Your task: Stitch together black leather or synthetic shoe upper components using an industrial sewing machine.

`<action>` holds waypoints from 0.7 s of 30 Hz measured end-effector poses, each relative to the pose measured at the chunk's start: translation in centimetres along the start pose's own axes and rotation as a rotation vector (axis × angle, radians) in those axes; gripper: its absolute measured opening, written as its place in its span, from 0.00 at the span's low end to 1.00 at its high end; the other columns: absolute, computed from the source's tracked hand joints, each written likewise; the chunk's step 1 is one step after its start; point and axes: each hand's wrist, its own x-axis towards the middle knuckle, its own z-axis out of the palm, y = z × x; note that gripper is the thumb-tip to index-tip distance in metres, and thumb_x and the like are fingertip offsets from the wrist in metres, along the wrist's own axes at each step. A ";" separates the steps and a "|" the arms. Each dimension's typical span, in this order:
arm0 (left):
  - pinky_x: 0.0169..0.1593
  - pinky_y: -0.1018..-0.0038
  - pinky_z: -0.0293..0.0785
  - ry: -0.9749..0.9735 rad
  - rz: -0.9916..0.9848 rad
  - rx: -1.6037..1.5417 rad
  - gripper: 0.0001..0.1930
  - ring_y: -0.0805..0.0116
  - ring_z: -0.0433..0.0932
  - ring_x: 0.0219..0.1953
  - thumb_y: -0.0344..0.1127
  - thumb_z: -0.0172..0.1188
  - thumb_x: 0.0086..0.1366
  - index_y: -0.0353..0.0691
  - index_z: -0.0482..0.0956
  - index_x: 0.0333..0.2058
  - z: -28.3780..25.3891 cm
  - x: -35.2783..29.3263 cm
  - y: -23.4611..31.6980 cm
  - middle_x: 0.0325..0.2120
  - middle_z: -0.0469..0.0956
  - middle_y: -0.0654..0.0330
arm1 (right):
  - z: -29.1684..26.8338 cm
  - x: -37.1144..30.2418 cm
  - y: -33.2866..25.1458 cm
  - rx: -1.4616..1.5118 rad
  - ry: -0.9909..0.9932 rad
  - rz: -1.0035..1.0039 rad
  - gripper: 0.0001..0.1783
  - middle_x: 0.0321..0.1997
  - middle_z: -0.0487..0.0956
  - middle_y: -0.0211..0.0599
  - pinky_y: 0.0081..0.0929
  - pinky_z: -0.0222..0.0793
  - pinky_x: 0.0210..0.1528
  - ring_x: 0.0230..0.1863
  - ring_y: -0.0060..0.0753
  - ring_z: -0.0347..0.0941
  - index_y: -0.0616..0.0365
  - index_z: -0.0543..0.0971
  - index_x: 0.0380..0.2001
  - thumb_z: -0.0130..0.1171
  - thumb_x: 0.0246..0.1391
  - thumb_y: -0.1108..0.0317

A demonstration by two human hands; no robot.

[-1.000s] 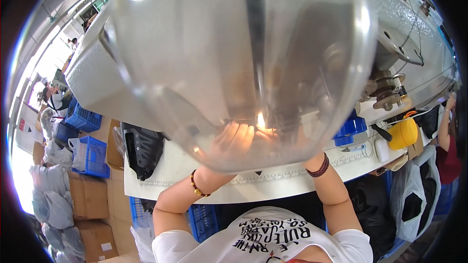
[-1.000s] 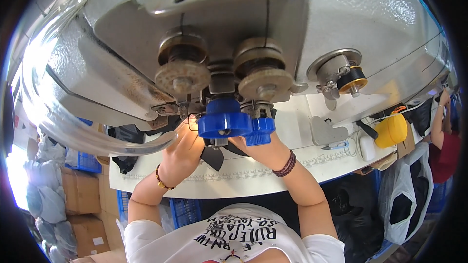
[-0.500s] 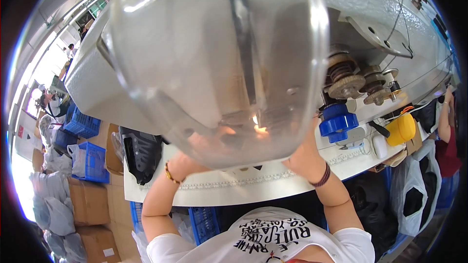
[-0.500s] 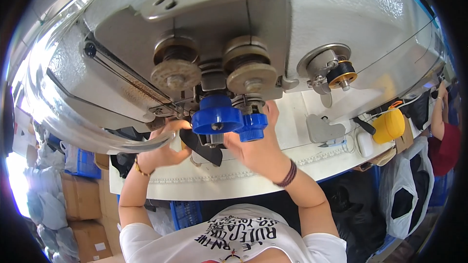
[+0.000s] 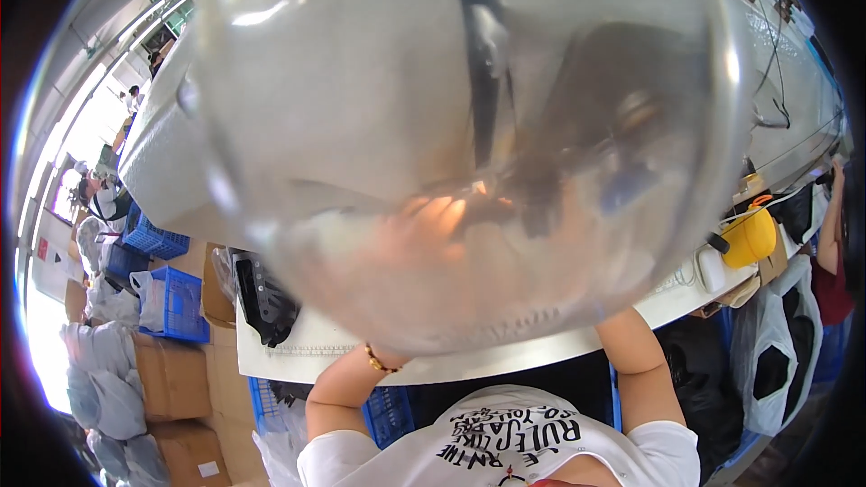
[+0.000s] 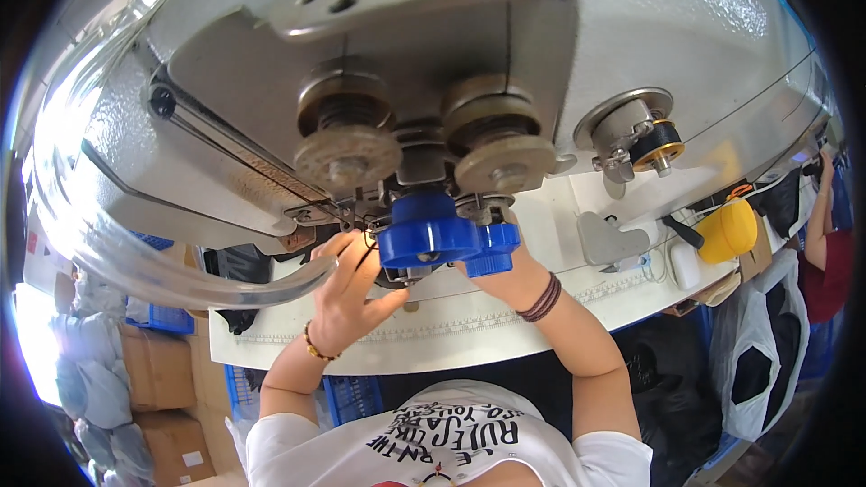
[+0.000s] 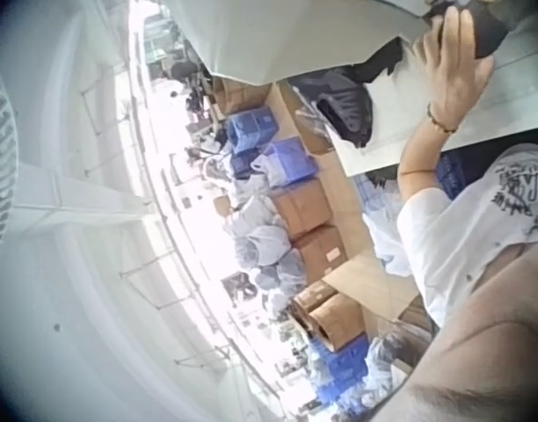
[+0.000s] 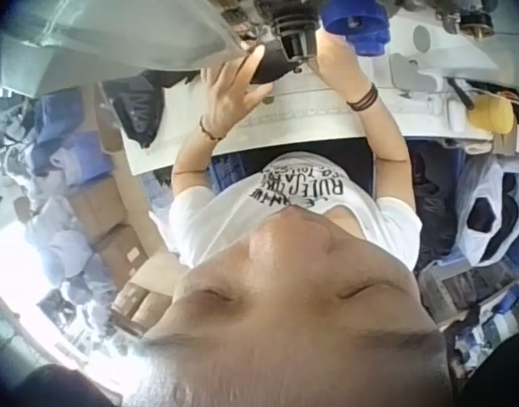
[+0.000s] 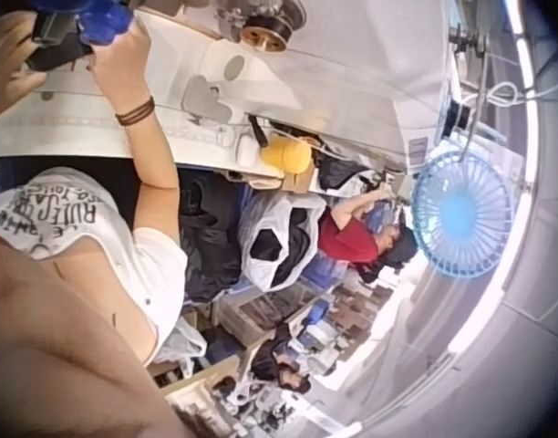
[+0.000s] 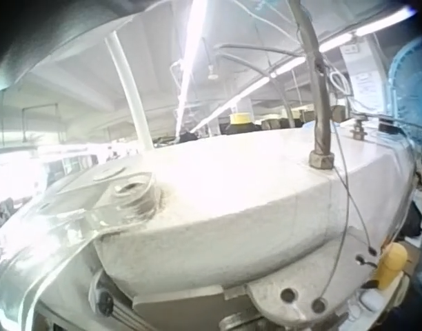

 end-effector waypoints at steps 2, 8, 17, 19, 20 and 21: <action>0.45 0.62 0.68 0.065 -0.055 0.002 0.26 0.52 0.73 0.42 0.34 0.70 0.31 0.32 0.76 0.34 0.2 0.4 1.4 0.38 0.73 0.53 | -0.3 0.6 0.5 0.028 -0.003 -0.013 0.13 0.37 0.78 0.37 0.38 0.69 0.41 0.37 0.44 0.73 0.54 0.78 0.34 0.61 0.39 0.71; 0.39 0.67 0.71 0.092 -0.052 0.074 0.20 0.54 0.74 0.41 0.33 0.70 0.30 0.33 0.73 0.24 0.0 1.1 3.1 0.35 0.73 0.53 | -0.7 1.4 0.9 0.253 0.003 0.049 0.13 0.38 0.77 0.39 0.37 0.67 0.45 0.40 0.43 0.72 0.57 0.77 0.34 0.62 0.41 0.70; 0.36 0.66 0.67 0.136 -0.080 0.117 0.16 0.55 0.73 0.40 0.33 0.69 0.32 0.35 0.72 0.21 0.6 1.1 3.8 0.31 0.73 0.55 | -1.6 1.3 0.8 0.592 -0.070 0.295 0.20 0.44 0.74 0.40 0.35 0.65 0.51 0.46 0.41 0.71 0.59 0.74 0.41 0.63 0.42 0.68; 0.36 0.65 0.65 0.138 -0.085 0.126 0.15 0.55 0.72 0.39 0.32 0.67 0.33 0.35 0.73 0.21 0.5 1.3 4.1 0.30 0.73 0.55 | -1.6 1.0 1.1 0.606 -0.098 0.321 0.21 0.45 0.74 0.41 0.36 0.64 0.53 0.47 0.41 0.70 0.59 0.74 0.43 0.63 0.43 0.67; 0.36 0.64 0.65 0.171 -0.056 0.136 0.14 0.55 0.72 0.38 0.32 0.67 0.34 0.35 0.73 0.21 0.4 1.5 4.1 0.29 0.72 0.56 | -1.7 0.8 1.4 0.575 -0.115 0.305 0.21 0.46 0.74 0.41 0.36 0.64 0.54 0.48 0.41 0.70 0.59 0.74 0.44 0.63 0.43 0.67; 0.37 0.64 0.64 0.157 -0.041 0.150 0.13 0.55 0.72 0.37 0.31 0.66 0.35 0.35 0.74 0.22 0.2 1.6 4.0 0.28 0.72 0.56 | -1.6 0.9 1.9 0.469 -0.135 0.234 0.21 0.45 0.74 0.40 0.36 0.63 0.54 0.48 0.41 0.70 0.58 0.74 0.44 0.62 0.44 0.67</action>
